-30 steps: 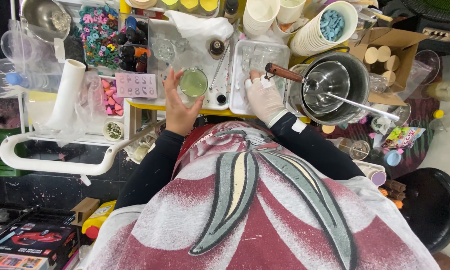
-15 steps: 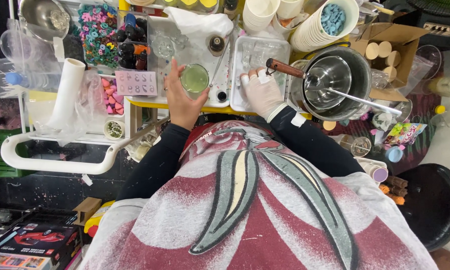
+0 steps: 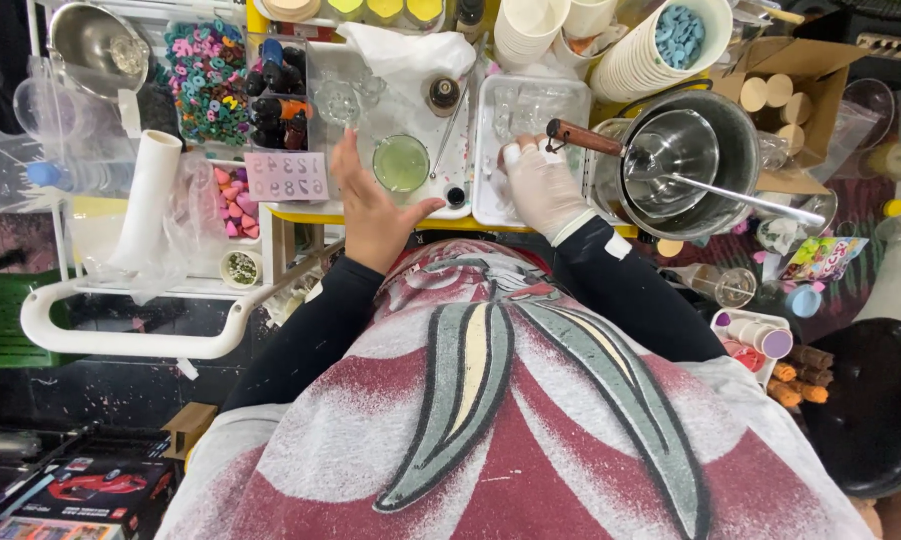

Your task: Preparing a candle by pouring scented wax and positioning the wick.

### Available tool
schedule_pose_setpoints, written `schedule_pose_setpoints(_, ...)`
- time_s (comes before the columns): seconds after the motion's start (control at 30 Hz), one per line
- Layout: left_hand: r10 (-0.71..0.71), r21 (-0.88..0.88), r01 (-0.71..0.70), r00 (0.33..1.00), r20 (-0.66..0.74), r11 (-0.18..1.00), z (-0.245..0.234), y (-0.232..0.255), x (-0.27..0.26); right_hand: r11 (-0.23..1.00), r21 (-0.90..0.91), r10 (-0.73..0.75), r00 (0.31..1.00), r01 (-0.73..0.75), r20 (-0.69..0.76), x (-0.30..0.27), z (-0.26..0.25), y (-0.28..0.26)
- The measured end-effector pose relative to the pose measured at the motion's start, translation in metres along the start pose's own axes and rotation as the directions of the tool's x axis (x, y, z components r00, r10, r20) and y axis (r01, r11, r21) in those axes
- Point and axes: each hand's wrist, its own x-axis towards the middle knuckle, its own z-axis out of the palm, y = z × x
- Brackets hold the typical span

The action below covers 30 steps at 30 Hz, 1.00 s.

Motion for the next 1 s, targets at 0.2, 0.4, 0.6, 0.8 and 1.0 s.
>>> schedule_pose_setpoints(0.2, 0.067, -0.054, -0.064, 0.996, 0.063, 0.996, -0.021, 0.007, 0.003, 0.605, 0.739, 0.349, 0.933, -0.297, 0.090, -0.013, 0.016, 0.001)
schedule_pose_setpoints(0.4, 0.177, -0.041, -0.174, 0.980, 0.086, 0.984, -0.043, 0.021, 0.017, 0.402, 0.801, 0.449, 0.858, -0.444, 0.251, -0.011, 0.025, 0.008)
schedule_pose_setpoints(0.6, 0.190, -0.057, -0.187, 0.980, 0.058, 0.981, -0.061, 0.025, 0.031, -0.748, 0.619, 0.067, 0.901, -0.238, 0.428, -0.024, 0.029, 0.014)
schedule_pose_setpoints(0.8, 0.166, -0.030, -0.164, 0.984, 0.066, 0.986, -0.070, 0.022, 0.038, -0.901, 0.351, -0.060, 0.875, -0.255, 0.480, -0.024, 0.016, 0.004)
schedule_pose_setpoints(1.0, 0.217, 0.135, -0.231, 0.970, 0.109, 0.964, -0.089, 0.031, 0.052, -0.862, 0.459, -0.006, 0.909, -0.216, 0.416, -0.032, 0.028, 0.005)
